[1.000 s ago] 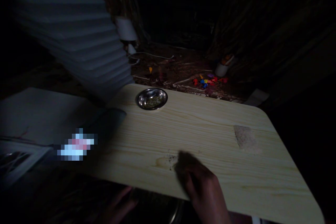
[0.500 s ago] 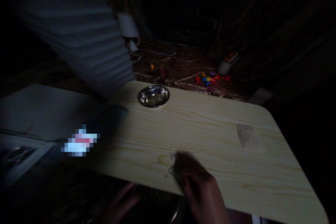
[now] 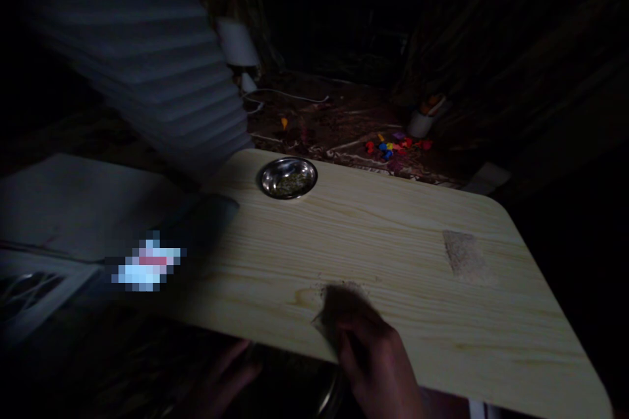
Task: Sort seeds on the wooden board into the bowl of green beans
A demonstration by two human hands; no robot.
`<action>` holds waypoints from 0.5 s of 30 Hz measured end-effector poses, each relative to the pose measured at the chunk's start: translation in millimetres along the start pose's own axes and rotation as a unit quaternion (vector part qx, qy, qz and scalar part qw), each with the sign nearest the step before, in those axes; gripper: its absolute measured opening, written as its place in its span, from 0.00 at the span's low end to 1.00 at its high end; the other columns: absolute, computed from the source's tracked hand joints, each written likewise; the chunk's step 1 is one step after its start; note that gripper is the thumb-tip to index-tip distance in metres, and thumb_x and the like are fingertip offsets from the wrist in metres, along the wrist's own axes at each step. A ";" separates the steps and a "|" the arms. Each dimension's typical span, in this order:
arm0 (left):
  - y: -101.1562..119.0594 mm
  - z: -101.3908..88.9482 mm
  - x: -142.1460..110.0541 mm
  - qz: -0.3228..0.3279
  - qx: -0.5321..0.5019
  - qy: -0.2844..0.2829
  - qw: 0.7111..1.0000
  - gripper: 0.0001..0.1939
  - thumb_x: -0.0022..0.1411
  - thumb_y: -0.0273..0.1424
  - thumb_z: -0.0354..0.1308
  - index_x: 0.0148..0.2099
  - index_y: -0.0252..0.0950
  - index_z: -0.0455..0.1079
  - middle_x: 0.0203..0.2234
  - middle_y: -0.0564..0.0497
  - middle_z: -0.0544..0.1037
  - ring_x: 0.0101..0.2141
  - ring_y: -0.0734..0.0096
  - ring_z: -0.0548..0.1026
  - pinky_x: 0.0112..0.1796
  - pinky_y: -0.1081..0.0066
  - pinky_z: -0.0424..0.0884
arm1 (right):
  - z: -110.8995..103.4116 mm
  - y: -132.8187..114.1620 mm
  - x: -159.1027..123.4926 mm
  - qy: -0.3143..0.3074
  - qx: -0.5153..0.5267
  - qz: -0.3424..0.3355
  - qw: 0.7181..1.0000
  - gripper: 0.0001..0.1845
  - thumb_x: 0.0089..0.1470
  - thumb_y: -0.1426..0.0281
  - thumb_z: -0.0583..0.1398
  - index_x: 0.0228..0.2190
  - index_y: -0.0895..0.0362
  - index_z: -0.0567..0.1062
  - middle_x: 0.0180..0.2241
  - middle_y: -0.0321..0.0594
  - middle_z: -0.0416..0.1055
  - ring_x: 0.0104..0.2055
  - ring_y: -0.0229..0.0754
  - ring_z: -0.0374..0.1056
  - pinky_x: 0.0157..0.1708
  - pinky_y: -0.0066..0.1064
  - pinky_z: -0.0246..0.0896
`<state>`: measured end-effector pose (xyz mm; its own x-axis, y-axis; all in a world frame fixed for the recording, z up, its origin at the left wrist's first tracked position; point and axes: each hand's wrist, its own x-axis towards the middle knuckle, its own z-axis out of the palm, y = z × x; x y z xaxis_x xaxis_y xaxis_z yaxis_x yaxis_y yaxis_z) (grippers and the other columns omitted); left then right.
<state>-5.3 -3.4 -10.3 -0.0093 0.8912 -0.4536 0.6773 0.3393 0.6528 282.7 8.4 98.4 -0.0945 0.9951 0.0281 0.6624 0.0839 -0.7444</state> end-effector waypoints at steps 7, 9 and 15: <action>-5.4 5.6 3.2 -0.043 -0.034 -0.023 0.998 0.35 0.53 0.45 0.53 0.55 0.25 0.70 0.57 0.32 0.71 0.58 0.43 0.66 0.59 0.48 0.60 | -15.3 13.0 7.6 0.074 -0.015 0.047 0.996 0.13 0.58 0.65 0.56 0.39 0.54 0.79 0.38 0.44 0.80 0.38 0.48 0.77 0.38 0.39 0.73; -6.3 5.7 3.5 -0.042 -0.032 -0.042 0.998 0.30 0.52 0.43 0.54 0.52 0.30 0.74 0.56 0.37 0.73 0.59 0.43 0.65 0.60 0.47 0.58 | -18.4 16.1 10.7 0.086 -0.017 0.056 0.995 0.13 0.59 0.64 0.56 0.36 0.54 0.79 0.35 0.43 0.80 0.35 0.47 0.77 0.35 0.37 0.72; -1.8 4.8 0.7 -0.031 -0.019 0.022 0.999 0.21 0.53 0.39 0.53 0.45 0.36 0.77 0.53 0.42 0.76 0.58 0.44 0.67 0.60 0.48 0.57 | -12.1 12.7 21.1 0.066 -0.015 0.043 0.997 0.12 0.59 0.66 0.56 0.38 0.54 0.78 0.38 0.41 0.80 0.39 0.46 0.76 0.39 0.36 0.71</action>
<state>-3.0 -4.8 -14.7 -0.0823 0.8801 -0.4676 0.6458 0.4045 0.6476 298.1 31.1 97.6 0.0615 0.9966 0.0548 0.6863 -0.0024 -0.7273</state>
